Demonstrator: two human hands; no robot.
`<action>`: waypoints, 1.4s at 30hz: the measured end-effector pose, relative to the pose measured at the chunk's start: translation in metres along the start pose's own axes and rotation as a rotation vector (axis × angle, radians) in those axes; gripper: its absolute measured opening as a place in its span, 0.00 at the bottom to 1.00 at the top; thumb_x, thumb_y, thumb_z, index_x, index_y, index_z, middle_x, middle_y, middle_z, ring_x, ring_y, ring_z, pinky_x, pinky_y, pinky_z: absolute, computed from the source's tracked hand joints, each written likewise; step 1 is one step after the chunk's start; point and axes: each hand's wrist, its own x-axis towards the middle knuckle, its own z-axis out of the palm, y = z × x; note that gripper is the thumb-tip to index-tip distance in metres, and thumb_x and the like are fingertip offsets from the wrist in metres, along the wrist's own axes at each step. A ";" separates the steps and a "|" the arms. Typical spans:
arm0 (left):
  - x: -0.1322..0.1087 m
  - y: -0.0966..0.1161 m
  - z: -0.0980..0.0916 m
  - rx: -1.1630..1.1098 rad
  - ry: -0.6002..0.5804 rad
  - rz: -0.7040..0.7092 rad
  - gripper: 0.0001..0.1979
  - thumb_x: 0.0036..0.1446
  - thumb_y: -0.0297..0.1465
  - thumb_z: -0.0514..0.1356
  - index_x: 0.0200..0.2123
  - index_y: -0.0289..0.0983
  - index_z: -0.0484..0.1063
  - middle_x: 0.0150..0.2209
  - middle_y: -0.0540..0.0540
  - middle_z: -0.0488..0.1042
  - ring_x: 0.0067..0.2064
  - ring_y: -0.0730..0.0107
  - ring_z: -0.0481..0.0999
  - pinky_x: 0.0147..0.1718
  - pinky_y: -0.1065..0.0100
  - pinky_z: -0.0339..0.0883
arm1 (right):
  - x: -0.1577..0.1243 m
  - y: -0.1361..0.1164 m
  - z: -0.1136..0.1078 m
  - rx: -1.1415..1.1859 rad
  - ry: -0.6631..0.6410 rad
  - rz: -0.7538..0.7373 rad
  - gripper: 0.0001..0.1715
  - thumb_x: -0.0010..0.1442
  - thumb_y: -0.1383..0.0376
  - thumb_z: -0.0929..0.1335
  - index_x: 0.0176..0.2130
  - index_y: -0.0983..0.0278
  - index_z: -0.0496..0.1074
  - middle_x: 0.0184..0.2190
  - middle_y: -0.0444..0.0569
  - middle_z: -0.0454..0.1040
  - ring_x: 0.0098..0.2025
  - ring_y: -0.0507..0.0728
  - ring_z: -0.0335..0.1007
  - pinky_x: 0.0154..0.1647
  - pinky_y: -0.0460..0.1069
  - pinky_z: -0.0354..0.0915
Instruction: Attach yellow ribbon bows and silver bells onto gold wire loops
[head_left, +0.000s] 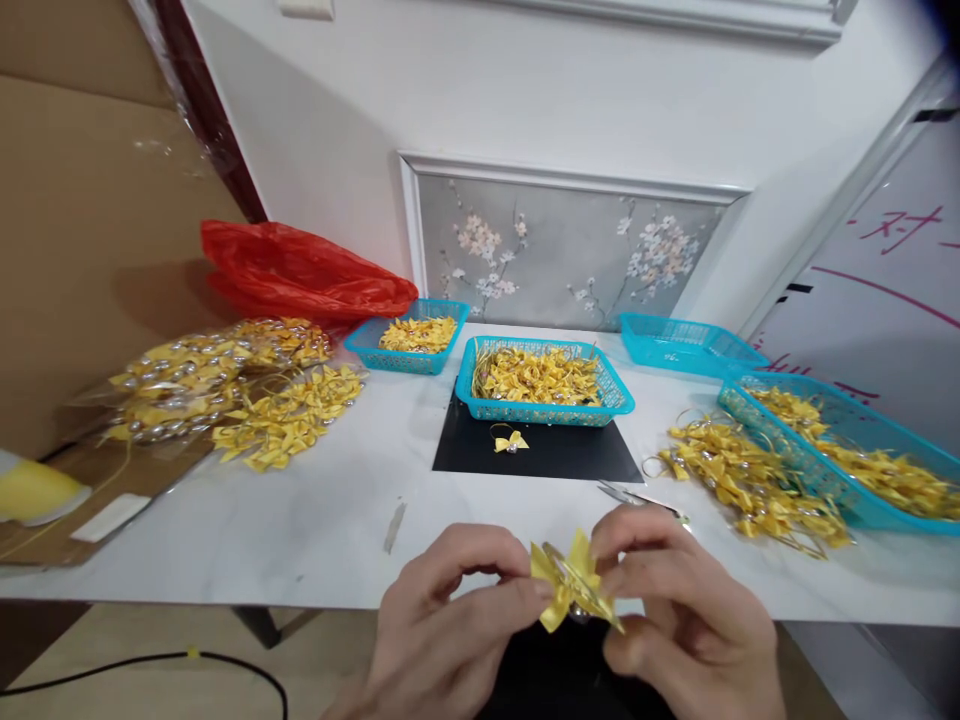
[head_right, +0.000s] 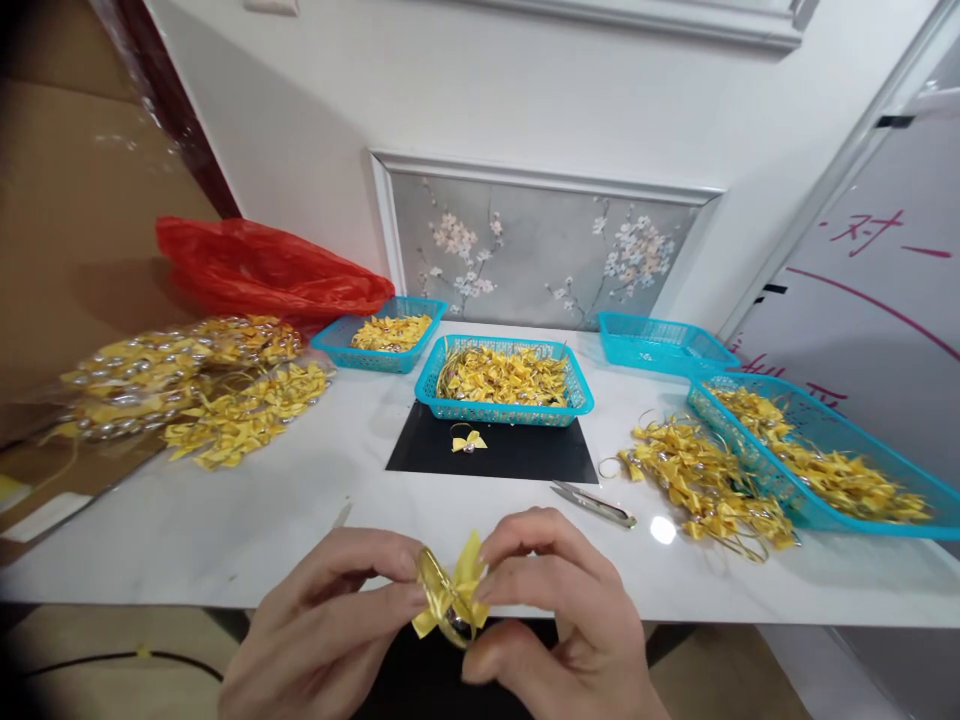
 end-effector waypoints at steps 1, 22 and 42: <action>0.000 0.000 -0.001 0.015 -0.012 0.008 0.24 0.49 0.10 0.58 0.42 0.41 0.76 0.36 0.48 0.75 0.36 0.71 0.78 0.34 0.75 0.74 | 0.000 -0.002 -0.002 -0.010 -0.003 0.011 0.09 0.57 0.64 0.73 0.40 0.55 0.75 0.35 0.48 0.71 0.35 0.56 0.70 0.32 0.49 0.71; 0.007 -0.016 0.001 -0.198 -0.049 -0.024 0.23 0.51 0.09 0.56 0.40 0.42 0.74 0.39 0.45 0.80 0.38 0.71 0.82 0.37 0.75 0.75 | 0.025 -0.007 -0.012 -0.330 -0.206 0.197 0.07 0.64 0.70 0.65 0.34 0.60 0.69 0.28 0.41 0.70 0.30 0.50 0.66 0.30 0.44 0.62; 0.008 -0.019 0.001 -0.646 -0.045 -0.448 0.12 0.60 0.21 0.59 0.35 0.44 0.78 0.41 0.49 0.77 0.38 0.74 0.78 0.35 0.75 0.73 | 0.025 -0.002 -0.017 -0.201 -0.325 0.163 0.21 0.65 0.73 0.63 0.50 0.48 0.67 0.49 0.43 0.66 0.47 0.53 0.65 0.45 0.46 0.64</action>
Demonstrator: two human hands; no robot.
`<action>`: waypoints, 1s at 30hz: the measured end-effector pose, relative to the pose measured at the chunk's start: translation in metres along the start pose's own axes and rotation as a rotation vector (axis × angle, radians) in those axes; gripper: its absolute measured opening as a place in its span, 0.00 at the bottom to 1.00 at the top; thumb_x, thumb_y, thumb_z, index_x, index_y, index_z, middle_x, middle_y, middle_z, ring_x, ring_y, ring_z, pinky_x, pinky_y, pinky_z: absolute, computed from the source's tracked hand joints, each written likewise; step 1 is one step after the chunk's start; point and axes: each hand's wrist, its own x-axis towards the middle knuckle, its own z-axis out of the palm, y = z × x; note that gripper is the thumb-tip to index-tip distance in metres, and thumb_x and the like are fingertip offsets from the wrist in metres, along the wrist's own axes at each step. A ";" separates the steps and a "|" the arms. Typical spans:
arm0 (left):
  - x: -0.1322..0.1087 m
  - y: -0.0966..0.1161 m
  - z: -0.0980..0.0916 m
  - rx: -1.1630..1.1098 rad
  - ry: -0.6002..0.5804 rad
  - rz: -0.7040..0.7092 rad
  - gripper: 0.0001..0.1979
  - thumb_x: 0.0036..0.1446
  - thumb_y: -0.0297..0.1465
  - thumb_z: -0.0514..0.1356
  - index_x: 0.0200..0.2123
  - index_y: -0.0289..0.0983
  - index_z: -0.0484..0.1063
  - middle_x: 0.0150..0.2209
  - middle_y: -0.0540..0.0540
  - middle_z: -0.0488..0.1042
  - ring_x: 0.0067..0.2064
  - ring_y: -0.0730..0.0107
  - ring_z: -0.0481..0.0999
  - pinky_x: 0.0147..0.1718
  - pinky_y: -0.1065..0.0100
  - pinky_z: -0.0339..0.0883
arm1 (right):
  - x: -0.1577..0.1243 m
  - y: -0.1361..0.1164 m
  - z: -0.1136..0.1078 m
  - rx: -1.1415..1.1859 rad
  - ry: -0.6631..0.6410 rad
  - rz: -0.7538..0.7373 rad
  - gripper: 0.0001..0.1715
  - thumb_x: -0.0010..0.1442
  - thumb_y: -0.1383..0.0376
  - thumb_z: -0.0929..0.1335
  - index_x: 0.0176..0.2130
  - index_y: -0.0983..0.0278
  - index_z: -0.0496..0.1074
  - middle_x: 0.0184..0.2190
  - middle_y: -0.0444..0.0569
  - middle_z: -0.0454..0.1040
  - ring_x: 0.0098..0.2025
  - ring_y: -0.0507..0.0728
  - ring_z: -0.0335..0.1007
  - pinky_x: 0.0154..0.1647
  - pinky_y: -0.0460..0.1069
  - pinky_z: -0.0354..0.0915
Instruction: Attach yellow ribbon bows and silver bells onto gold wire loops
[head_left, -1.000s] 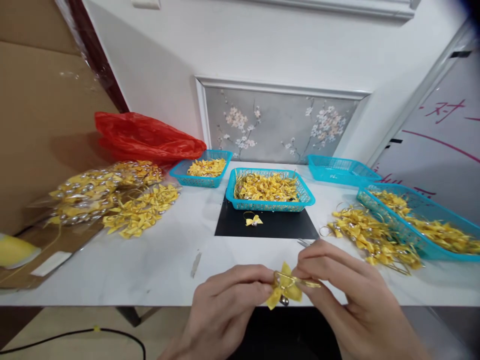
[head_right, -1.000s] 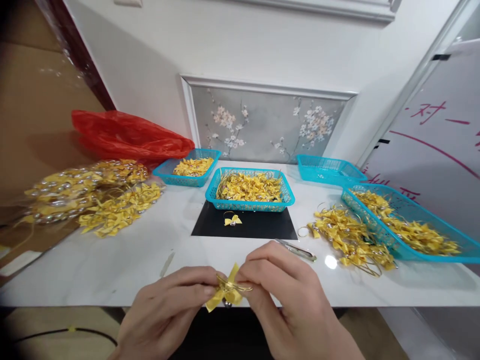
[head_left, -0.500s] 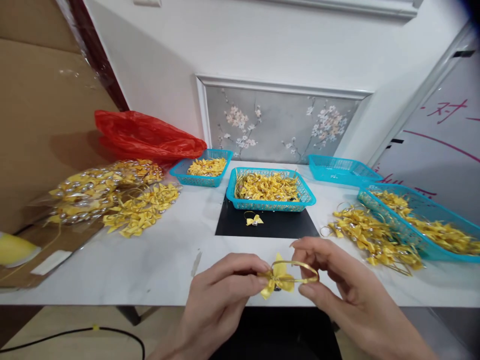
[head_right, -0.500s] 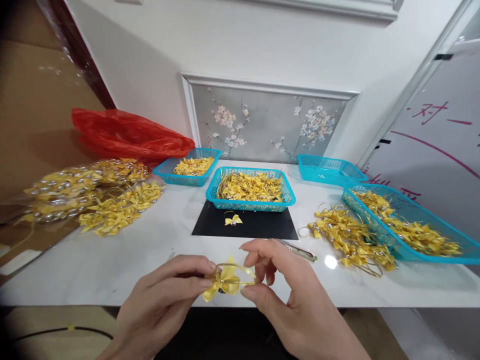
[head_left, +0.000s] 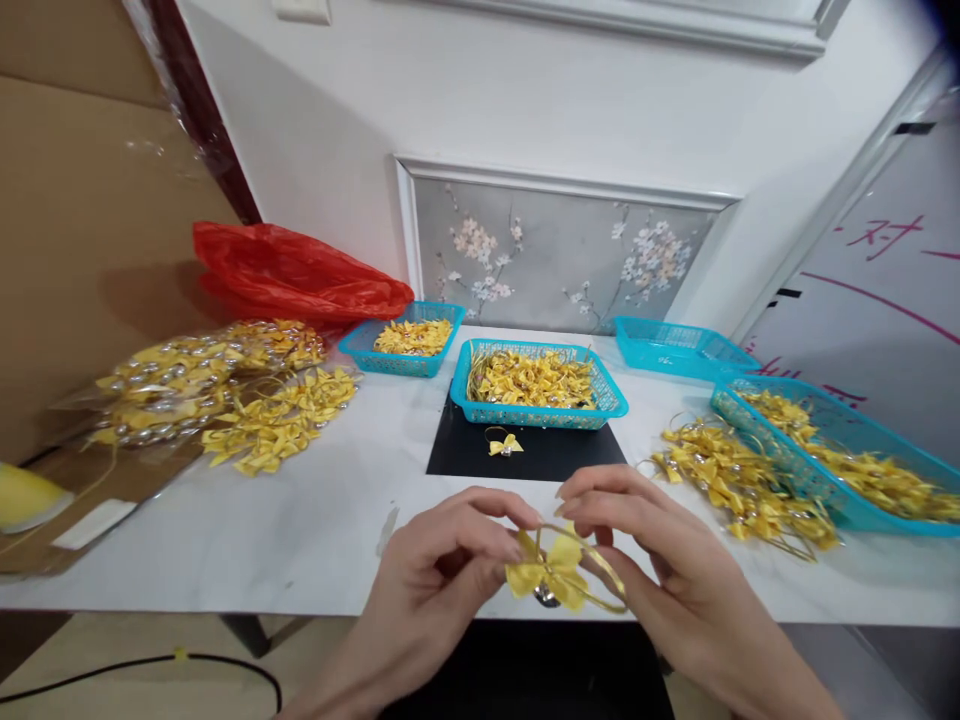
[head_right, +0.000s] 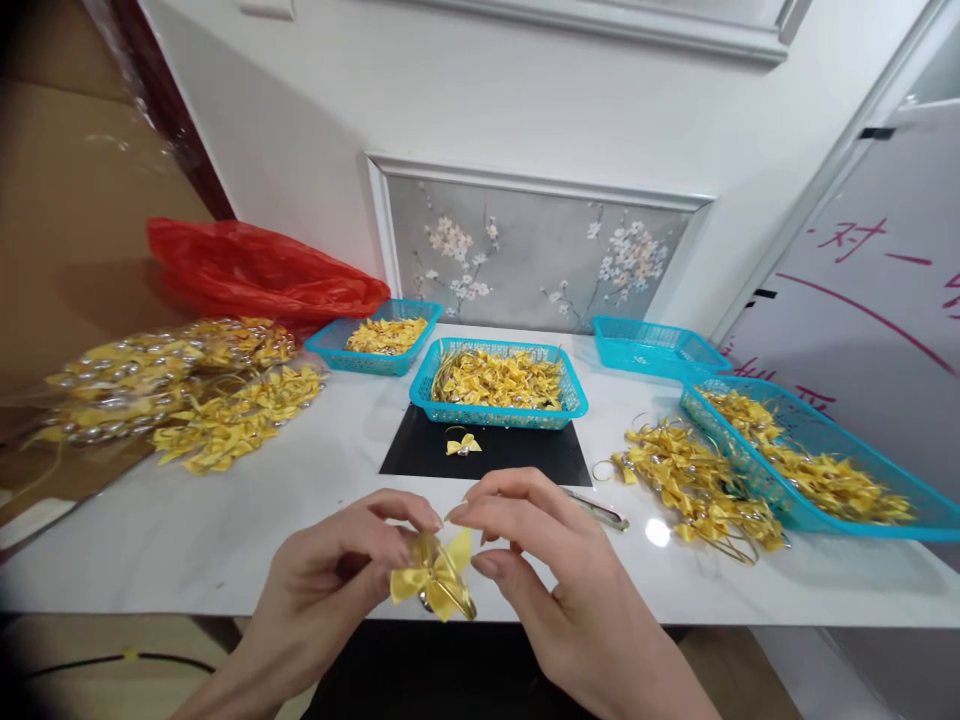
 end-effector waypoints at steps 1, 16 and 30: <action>0.001 0.000 0.002 -0.133 0.004 -0.094 0.09 0.60 0.23 0.60 0.34 0.42 0.78 0.39 0.49 0.77 0.36 0.74 0.78 0.34 0.75 0.73 | 0.001 0.001 0.001 0.014 0.008 0.014 0.20 0.64 0.72 0.63 0.50 0.48 0.67 0.49 0.43 0.66 0.46 0.52 0.65 0.44 0.45 0.64; 0.006 0.008 0.008 -0.858 0.115 -0.654 0.05 0.50 0.25 0.69 0.31 0.32 0.77 0.22 0.48 0.76 0.22 0.80 0.75 0.23 0.79 0.72 | 0.017 -0.001 -0.002 0.319 0.018 0.131 0.20 0.61 0.69 0.68 0.52 0.54 0.69 0.35 0.44 0.68 0.34 0.52 0.66 0.32 0.46 0.64; 0.006 0.020 0.027 -1.466 0.280 -0.709 0.11 0.48 0.12 0.63 0.33 0.28 0.70 0.24 0.47 0.75 0.23 0.80 0.76 0.19 0.87 0.70 | 0.048 -0.018 -0.012 0.254 -0.136 -0.115 0.21 0.57 0.75 0.70 0.48 0.58 0.72 0.48 0.45 0.73 0.49 0.55 0.68 0.47 0.48 0.66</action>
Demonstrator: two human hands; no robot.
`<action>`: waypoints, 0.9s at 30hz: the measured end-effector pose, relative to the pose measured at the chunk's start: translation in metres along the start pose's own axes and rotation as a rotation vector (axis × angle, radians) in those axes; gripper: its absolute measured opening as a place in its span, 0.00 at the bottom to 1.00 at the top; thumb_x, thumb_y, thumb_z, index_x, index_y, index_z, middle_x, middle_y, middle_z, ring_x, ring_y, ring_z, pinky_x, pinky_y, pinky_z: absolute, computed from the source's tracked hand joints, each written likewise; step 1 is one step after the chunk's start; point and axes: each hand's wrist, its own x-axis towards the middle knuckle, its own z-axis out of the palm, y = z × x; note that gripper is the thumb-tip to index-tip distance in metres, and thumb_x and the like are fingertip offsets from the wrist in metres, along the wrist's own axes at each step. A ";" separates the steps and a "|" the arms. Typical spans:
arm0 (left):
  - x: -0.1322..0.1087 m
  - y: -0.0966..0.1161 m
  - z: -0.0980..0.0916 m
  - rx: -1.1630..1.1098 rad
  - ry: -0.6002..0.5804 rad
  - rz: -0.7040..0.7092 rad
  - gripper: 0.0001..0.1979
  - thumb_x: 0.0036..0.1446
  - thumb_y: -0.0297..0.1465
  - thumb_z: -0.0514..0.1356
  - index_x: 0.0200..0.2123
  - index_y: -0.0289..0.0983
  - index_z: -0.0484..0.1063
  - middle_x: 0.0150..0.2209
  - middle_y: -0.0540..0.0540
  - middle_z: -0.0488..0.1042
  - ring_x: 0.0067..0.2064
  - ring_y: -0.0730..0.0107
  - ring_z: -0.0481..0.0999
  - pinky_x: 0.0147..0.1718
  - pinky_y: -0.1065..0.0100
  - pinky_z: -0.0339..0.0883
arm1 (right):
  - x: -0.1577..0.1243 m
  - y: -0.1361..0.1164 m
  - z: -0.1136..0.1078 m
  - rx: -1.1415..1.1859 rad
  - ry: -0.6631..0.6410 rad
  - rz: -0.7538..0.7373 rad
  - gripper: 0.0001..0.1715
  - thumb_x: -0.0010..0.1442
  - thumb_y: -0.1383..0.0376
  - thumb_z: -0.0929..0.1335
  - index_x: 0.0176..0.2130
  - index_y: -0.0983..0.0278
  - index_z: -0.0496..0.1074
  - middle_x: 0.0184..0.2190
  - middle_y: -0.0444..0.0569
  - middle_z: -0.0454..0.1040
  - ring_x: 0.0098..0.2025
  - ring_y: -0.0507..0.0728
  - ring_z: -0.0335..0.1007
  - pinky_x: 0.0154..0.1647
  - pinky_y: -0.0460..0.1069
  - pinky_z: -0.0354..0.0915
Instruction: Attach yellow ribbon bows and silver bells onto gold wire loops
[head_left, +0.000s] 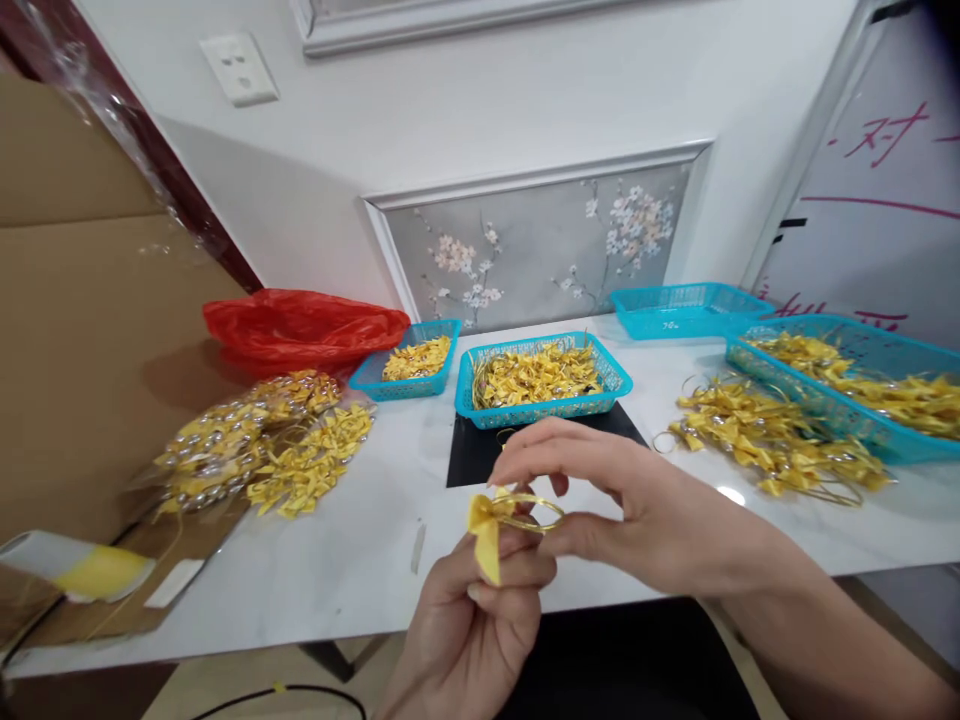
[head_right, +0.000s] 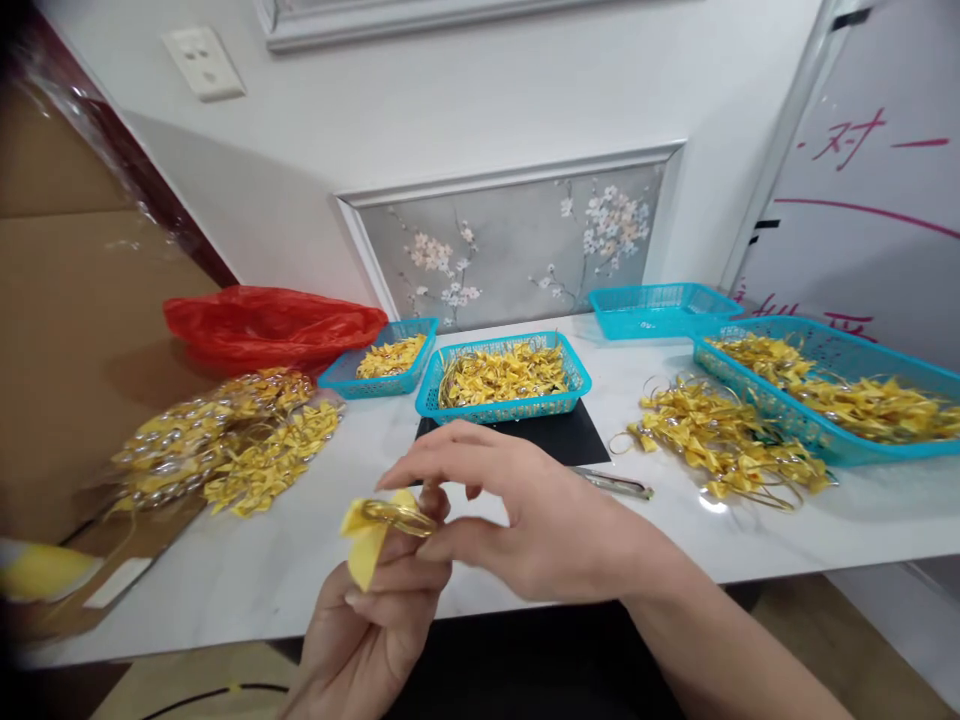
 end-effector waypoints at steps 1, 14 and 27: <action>-0.001 0.000 0.000 -0.027 -0.015 -0.014 0.11 0.49 0.12 0.63 0.34 0.29 0.69 0.23 0.48 0.74 0.23 0.80 0.76 0.18 0.87 0.69 | 0.001 0.003 -0.002 0.031 -0.006 -0.004 0.19 0.60 0.75 0.67 0.49 0.58 0.71 0.49 0.46 0.72 0.50 0.54 0.68 0.48 0.48 0.66; 0.009 0.000 0.000 0.363 0.003 0.154 0.08 0.49 0.16 0.67 0.33 0.28 0.74 0.22 0.51 0.70 0.22 0.84 0.70 0.17 0.87 0.63 | 0.003 0.004 0.005 -0.016 0.056 0.191 0.06 0.61 0.69 0.67 0.39 0.62 0.73 0.37 0.45 0.76 0.41 0.54 0.72 0.43 0.48 0.66; 0.009 0.008 -0.006 0.957 0.064 0.465 0.08 0.59 0.35 0.62 0.34 0.35 0.76 0.29 0.49 0.72 0.28 0.76 0.69 0.29 0.75 0.67 | -0.007 -0.001 0.015 0.085 0.155 0.260 0.07 0.60 0.71 0.67 0.38 0.60 0.72 0.32 0.42 0.73 0.34 0.51 0.70 0.35 0.45 0.67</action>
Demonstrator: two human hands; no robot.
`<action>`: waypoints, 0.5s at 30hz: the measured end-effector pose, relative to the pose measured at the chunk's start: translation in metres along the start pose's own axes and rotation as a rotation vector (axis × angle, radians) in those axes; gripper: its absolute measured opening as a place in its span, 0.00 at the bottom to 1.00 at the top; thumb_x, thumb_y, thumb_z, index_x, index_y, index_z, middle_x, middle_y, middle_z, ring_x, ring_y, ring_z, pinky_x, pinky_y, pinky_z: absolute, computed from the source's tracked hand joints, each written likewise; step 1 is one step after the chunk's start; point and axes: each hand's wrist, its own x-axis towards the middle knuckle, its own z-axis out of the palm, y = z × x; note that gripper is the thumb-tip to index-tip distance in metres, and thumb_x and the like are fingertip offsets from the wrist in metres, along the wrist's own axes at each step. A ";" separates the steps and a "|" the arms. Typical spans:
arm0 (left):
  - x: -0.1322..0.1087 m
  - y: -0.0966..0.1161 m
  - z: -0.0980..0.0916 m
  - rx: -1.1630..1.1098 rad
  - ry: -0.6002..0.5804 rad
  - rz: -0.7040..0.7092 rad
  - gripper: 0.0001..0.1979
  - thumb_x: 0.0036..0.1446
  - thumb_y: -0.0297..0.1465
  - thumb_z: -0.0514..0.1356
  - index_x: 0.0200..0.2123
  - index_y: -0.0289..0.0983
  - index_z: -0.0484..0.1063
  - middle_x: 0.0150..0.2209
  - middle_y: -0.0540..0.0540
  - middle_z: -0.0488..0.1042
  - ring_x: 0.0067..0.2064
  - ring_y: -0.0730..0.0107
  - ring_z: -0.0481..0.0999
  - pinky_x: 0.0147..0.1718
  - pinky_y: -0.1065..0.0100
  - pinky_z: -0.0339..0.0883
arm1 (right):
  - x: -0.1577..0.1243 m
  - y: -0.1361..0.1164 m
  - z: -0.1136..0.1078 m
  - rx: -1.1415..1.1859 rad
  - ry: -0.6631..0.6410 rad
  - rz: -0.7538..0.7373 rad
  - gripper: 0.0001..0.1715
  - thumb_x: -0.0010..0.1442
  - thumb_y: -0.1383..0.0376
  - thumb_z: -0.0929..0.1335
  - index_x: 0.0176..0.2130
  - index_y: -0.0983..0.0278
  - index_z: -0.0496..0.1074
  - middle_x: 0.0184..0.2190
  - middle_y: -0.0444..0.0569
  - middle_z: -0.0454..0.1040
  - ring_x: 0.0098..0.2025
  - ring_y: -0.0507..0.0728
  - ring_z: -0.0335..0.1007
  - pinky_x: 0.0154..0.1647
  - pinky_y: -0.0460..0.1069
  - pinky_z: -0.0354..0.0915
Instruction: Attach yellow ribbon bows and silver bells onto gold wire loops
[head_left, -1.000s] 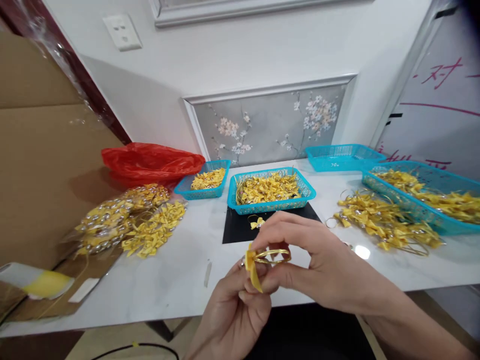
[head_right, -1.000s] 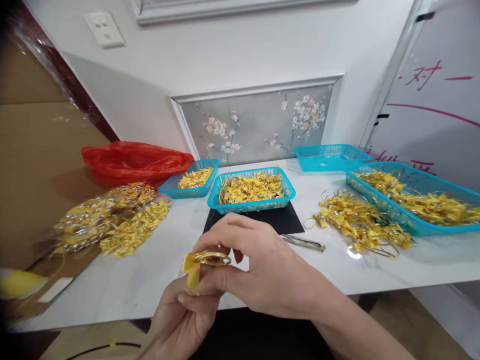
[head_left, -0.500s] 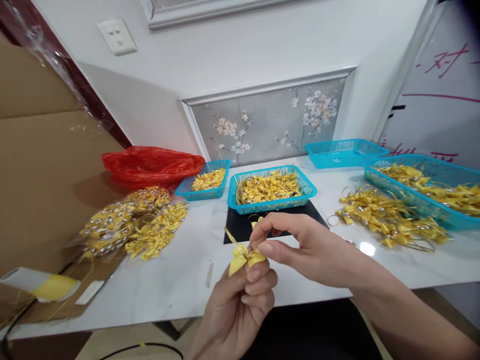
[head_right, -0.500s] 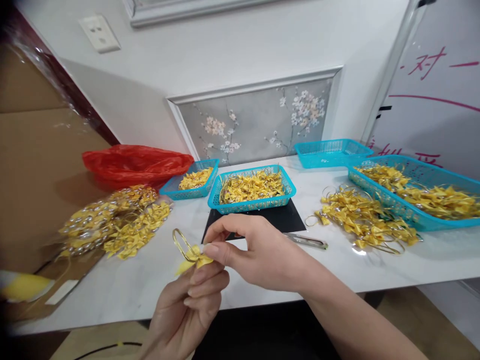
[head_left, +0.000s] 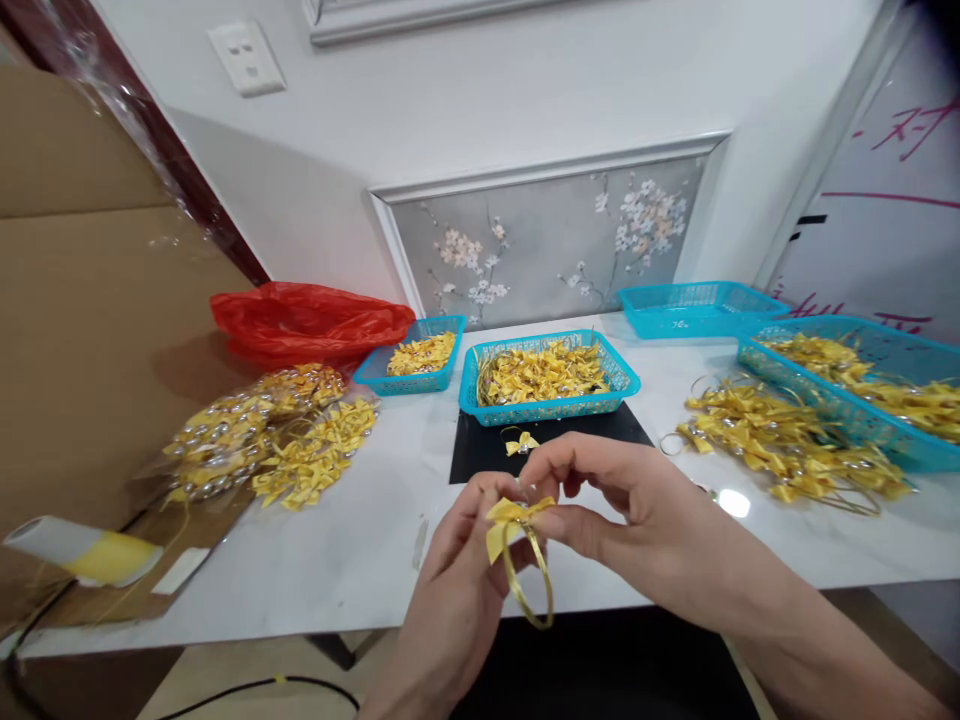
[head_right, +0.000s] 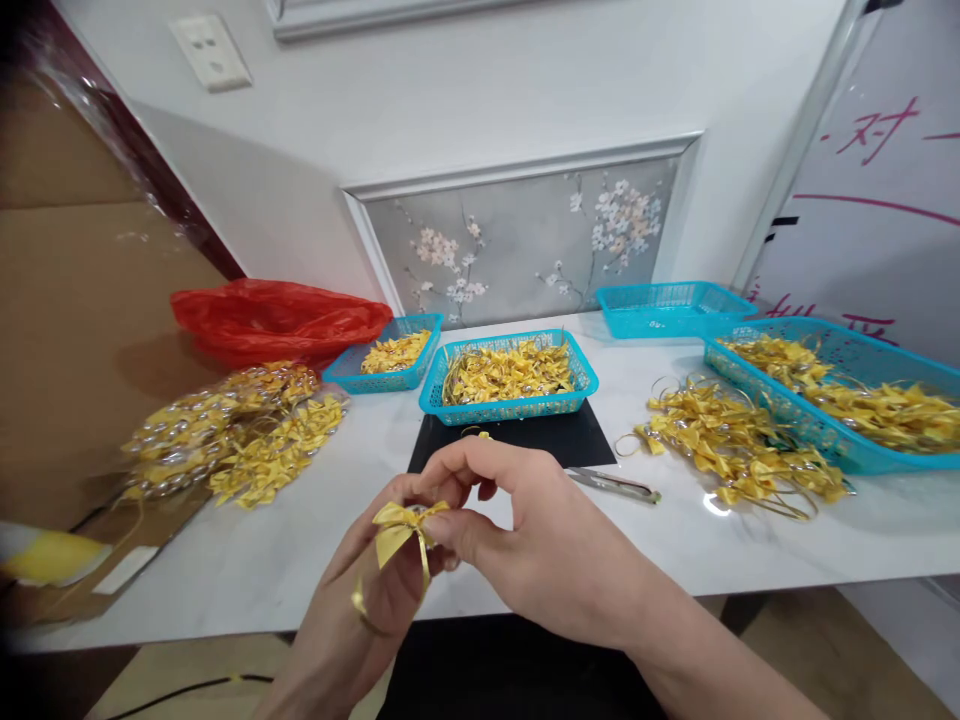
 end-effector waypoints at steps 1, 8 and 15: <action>-0.001 0.003 0.000 0.055 0.028 0.052 0.12 0.61 0.37 0.59 0.33 0.35 0.76 0.30 0.48 0.72 0.30 0.74 0.70 0.31 0.74 0.68 | 0.000 0.001 -0.001 -0.002 0.003 0.000 0.07 0.60 0.71 0.68 0.39 0.61 0.72 0.32 0.43 0.73 0.34 0.52 0.70 0.35 0.45 0.67; -0.017 0.015 -0.001 0.543 0.091 0.374 0.11 0.56 0.31 0.64 0.44 0.46 0.74 0.39 0.49 0.75 0.36 0.70 0.73 0.34 0.74 0.68 | 0.001 0.005 -0.001 0.006 -0.004 0.031 0.07 0.60 0.70 0.68 0.41 0.62 0.72 0.30 0.43 0.73 0.33 0.51 0.68 0.34 0.45 0.65; -0.012 0.013 -0.005 0.753 -0.060 0.383 0.10 0.61 0.26 0.58 0.41 0.45 0.76 0.33 0.51 0.74 0.33 0.72 0.74 0.32 0.75 0.69 | -0.002 0.012 -0.002 0.015 0.003 0.041 0.09 0.61 0.69 0.68 0.43 0.62 0.70 0.30 0.42 0.72 0.33 0.51 0.67 0.34 0.46 0.64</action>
